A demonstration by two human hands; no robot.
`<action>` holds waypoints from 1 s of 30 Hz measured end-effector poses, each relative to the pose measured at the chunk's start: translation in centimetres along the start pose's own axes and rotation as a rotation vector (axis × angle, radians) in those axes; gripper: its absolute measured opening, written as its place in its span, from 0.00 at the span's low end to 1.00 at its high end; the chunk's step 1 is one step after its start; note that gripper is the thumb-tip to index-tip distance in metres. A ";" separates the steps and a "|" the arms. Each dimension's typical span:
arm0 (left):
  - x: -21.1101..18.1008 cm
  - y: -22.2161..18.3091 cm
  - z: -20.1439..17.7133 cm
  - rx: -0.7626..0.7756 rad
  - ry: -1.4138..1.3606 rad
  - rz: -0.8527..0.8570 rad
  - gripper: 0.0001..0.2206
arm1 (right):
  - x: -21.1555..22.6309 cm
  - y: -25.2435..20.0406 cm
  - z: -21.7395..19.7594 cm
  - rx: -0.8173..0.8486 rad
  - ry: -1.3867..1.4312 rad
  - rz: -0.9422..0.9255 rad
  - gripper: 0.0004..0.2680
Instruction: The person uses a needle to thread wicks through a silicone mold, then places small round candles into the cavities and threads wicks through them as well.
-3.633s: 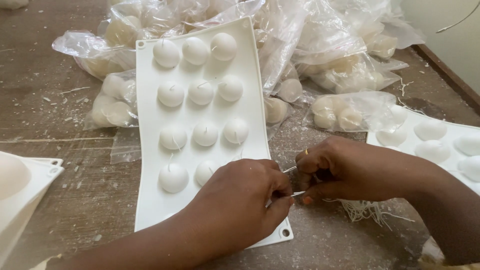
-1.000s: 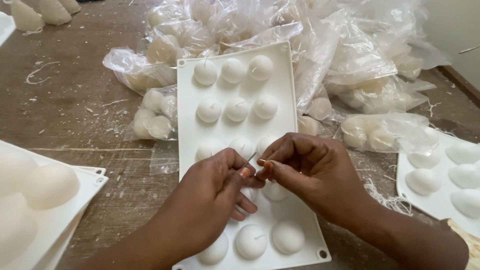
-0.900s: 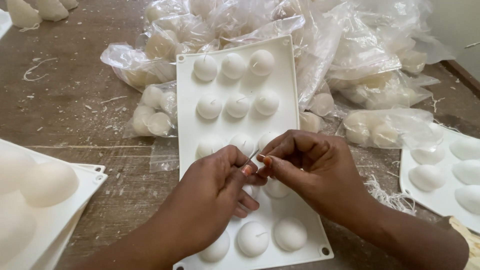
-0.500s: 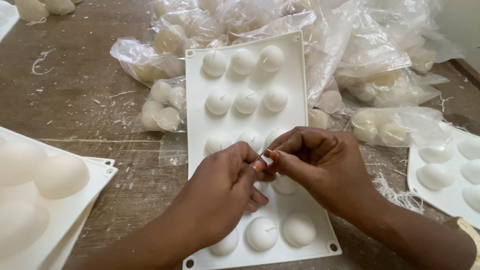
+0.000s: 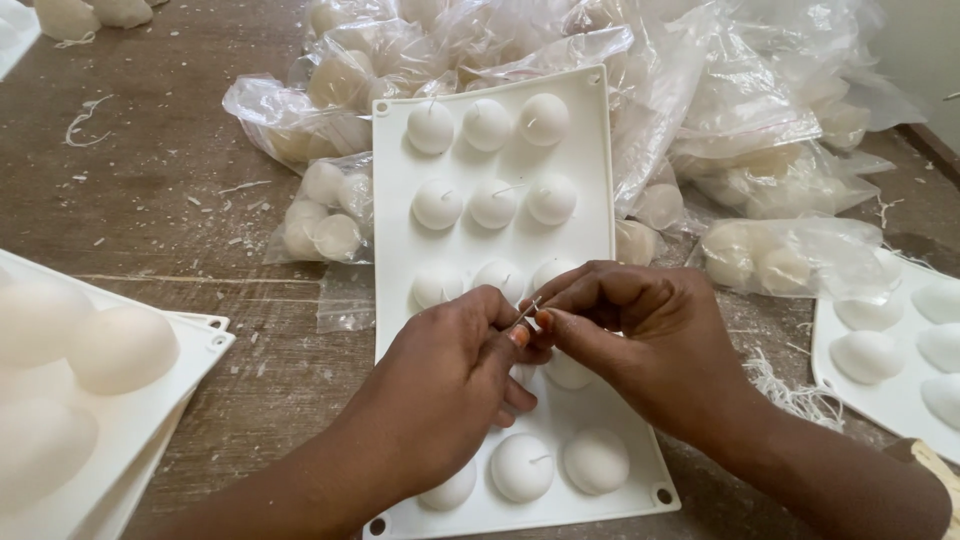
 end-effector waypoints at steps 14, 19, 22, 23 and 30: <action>0.8 0.5 0.0 0.041 -0.072 0.054 0.10 | -0.3 0.7 -0.4 0.209 0.191 0.027 0.10; 0.9 0.3 0.2 0.043 -0.082 0.082 0.09 | -2.2 1.2 -1.0 0.231 0.265 0.223 0.11; 0.4 -0.3 0.1 0.005 0.071 0.142 0.09 | -1.5 1.0 -0.5 0.299 0.213 0.247 0.11; 0.0 -0.5 0.1 0.003 0.091 0.141 0.09 | -1.5 1.0 -0.4 0.306 0.216 0.209 0.09; -1.6 -1.4 -0.3 -0.017 0.264 0.094 0.09 | -0.9 1.0 -1.1 0.176 0.259 0.186 0.05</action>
Point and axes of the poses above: each hand's wrist, its own y-axis towards the middle knuckle, its own z-axis out of the palm, x = y × z, the point moved 5 cm from there along y, towards the middle knuckle, and after that the axes turned 6 degrees about -x, right-handed, at the moved point
